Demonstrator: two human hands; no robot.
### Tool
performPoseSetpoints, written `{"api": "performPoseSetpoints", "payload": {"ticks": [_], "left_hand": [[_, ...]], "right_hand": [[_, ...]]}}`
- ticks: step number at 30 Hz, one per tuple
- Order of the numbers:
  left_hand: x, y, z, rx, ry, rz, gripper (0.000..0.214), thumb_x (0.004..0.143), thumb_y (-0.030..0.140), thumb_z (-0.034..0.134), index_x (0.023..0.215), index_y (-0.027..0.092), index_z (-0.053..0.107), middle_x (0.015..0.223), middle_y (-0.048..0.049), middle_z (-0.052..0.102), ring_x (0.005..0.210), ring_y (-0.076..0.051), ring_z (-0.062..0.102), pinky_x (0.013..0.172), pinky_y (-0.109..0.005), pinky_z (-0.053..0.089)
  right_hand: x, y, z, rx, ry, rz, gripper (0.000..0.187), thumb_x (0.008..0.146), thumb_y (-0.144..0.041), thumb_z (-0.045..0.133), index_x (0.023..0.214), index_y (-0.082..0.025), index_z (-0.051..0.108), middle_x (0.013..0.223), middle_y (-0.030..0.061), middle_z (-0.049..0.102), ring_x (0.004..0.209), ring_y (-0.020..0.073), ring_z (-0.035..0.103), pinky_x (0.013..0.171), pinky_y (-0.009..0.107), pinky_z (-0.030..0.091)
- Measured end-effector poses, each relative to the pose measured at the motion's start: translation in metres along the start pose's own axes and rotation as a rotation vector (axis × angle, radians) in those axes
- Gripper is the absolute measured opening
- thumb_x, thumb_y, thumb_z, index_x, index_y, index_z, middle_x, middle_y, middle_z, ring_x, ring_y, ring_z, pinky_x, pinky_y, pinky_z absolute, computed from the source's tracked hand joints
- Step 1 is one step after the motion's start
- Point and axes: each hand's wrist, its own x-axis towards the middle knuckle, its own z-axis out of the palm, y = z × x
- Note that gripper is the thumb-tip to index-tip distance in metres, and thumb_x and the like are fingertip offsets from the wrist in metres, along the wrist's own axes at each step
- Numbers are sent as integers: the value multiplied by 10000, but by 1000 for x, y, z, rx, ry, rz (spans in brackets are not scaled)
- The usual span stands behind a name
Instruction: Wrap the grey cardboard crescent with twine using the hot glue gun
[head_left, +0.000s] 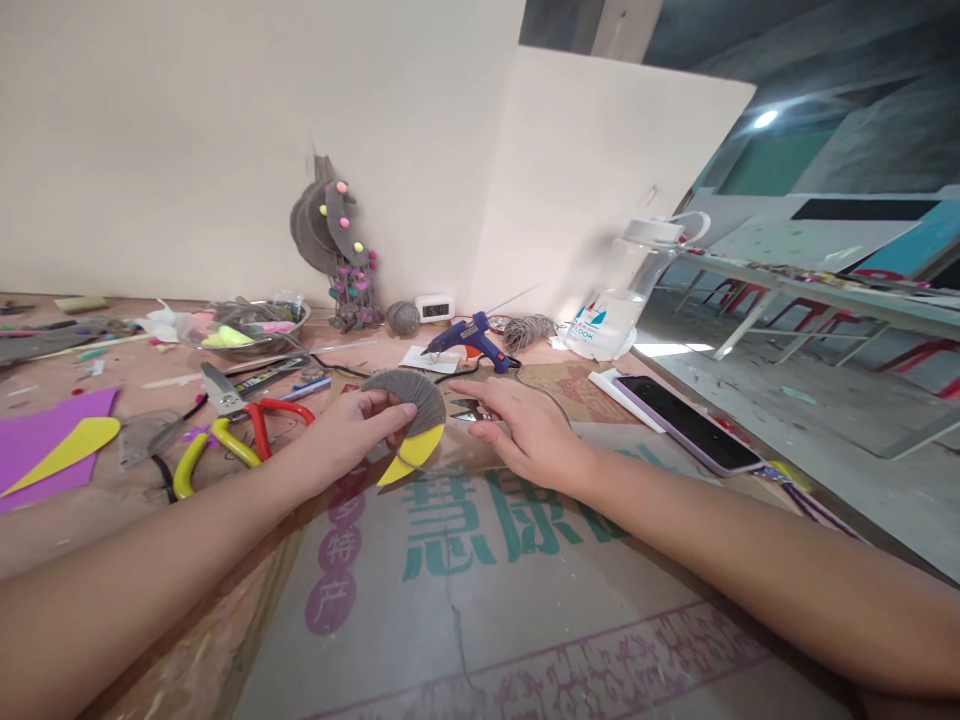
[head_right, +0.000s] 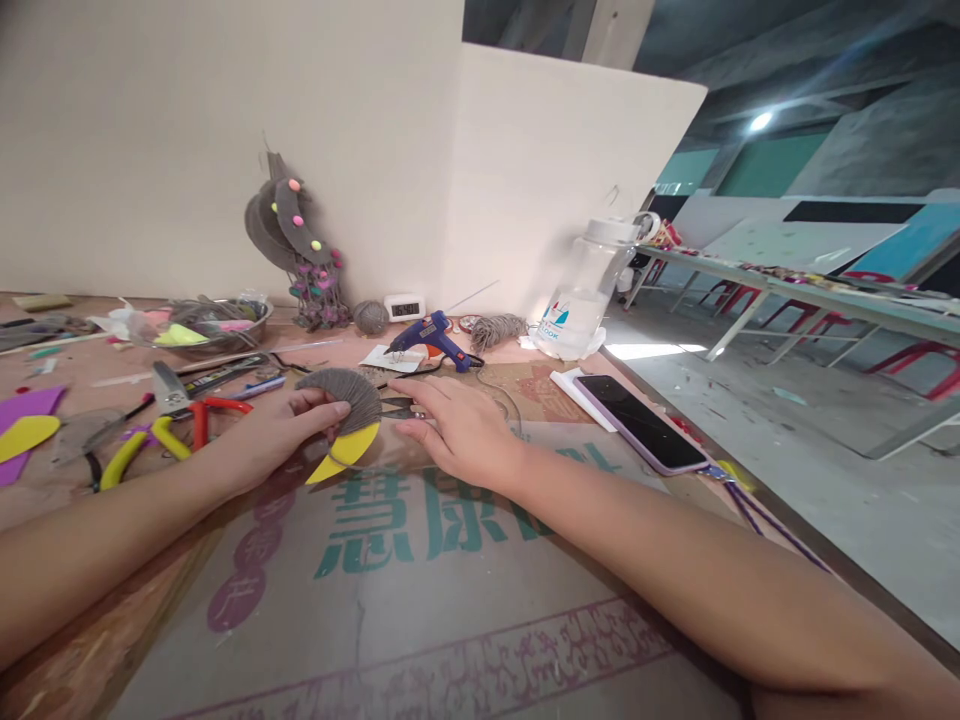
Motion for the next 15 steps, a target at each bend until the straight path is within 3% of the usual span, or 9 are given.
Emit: {"api": "performPoseSetpoints", "payload": {"ticks": [7, 15], "left_hand": [[2, -5, 1, -62, 1, 0, 374, 724, 509, 541, 804, 150, 607, 611, 6, 538, 460, -90, 462, 393, -185, 324], [-1, 2, 2, -156, 37, -59, 320, 671, 456, 602, 729, 141, 594, 543, 14, 542, 379, -83, 451, 345, -182, 281]], "right_hand": [[-1, 1, 1, 5, 70, -7, 260, 887, -317, 417, 1046, -160, 550, 907, 67, 635, 819, 171, 561, 716, 281, 413], [-1, 3, 2, -26, 58, -6, 248, 886, -328, 418, 989, -165, 575, 853, 58, 635, 754, 156, 536, 673, 264, 388]]}}
